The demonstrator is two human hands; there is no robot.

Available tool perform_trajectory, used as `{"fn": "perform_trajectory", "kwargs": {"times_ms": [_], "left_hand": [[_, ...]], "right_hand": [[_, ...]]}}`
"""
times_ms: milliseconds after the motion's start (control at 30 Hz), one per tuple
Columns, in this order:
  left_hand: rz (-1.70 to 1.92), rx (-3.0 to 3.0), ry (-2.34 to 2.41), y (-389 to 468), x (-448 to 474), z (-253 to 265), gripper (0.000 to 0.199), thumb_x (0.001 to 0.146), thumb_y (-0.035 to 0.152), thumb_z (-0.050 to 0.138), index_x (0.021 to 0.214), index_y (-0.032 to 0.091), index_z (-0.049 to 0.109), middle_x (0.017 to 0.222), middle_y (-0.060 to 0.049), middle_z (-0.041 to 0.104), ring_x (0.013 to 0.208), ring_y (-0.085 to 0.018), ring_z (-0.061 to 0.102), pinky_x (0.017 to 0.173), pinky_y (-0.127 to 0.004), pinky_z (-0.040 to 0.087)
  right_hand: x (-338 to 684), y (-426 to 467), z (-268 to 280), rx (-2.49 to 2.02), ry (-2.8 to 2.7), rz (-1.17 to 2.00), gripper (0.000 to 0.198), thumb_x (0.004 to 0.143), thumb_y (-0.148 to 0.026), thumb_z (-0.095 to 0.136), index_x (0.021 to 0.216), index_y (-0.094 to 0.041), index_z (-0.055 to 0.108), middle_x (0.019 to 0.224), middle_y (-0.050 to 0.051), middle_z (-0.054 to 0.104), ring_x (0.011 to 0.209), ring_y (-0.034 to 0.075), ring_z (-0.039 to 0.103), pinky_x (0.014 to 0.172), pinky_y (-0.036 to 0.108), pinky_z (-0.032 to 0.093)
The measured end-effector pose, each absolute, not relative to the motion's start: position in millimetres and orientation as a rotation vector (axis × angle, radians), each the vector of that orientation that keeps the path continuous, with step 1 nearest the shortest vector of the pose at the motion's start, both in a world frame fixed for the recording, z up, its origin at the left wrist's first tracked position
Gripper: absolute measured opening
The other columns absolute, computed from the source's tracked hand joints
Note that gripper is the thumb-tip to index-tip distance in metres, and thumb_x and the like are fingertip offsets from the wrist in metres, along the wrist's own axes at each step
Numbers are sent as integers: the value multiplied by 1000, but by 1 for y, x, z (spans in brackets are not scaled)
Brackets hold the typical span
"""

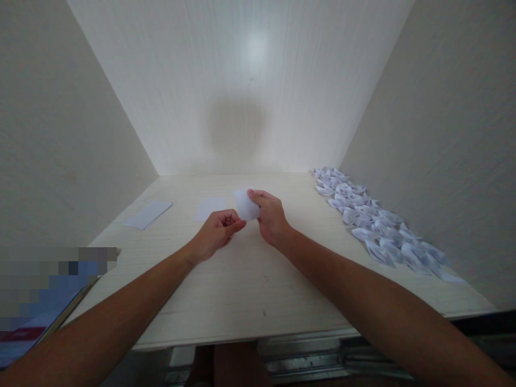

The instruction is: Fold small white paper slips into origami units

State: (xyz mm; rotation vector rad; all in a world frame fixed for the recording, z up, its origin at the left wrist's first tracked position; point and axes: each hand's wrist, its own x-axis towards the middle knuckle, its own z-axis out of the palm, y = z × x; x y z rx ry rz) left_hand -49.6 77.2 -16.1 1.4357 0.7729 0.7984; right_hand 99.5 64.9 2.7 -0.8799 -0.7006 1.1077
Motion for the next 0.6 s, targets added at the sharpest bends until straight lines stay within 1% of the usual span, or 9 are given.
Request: {"fn": "perform_trajectory", "kwargs": {"times_ms": [133, 333, 433, 500, 600], "left_hand": [[790, 1493, 837, 72, -48, -9, 47, 68, 56, 86, 71, 17, 59, 52, 10, 40, 40, -3, 26, 37, -20, 13], [779, 1488, 842, 70, -46, -6, 45, 67, 54, 84, 66, 18, 56, 52, 10, 38, 41, -4, 24, 39, -22, 13], [769, 1557, 889, 72, -48, -10, 41, 74, 57, 75, 74, 17, 65, 48, 10, 34, 40, -6, 23, 41, -23, 13], [782, 1677, 927, 74, -49, -12, 43, 79, 59, 68, 79, 15, 71, 47, 9, 32, 41, -8, 24, 42, -24, 13], [815, 1845, 936, 76, -51, -12, 45, 82, 57, 62, 80, 14, 75, 47, 8, 33, 45, -9, 26, 46, -25, 16]], "right_hand": [[100, 65, 4, -894, -700, 1110, 27, 62, -42, 84, 70, -19, 71, 71, -1, 63, 68, 14, 50, 62, 30, 36], [102, 67, 4, -881, -700, 1117, 28, 61, -42, 85, 68, -19, 70, 70, -1, 63, 68, 15, 51, 63, 30, 39], [102, 67, 4, -898, -707, 1112, 29, 61, -43, 85, 69, -19, 70, 70, 0, 64, 68, 15, 51, 64, 30, 40], [101, 66, 3, -904, -713, 1121, 30, 61, -44, 85, 69, -19, 70, 70, 0, 64, 68, 15, 52, 63, 30, 40], [98, 64, 3, -898, -735, 1124, 30, 62, -43, 84, 69, -18, 70, 69, 0, 64, 66, 14, 51, 62, 30, 39]]}}
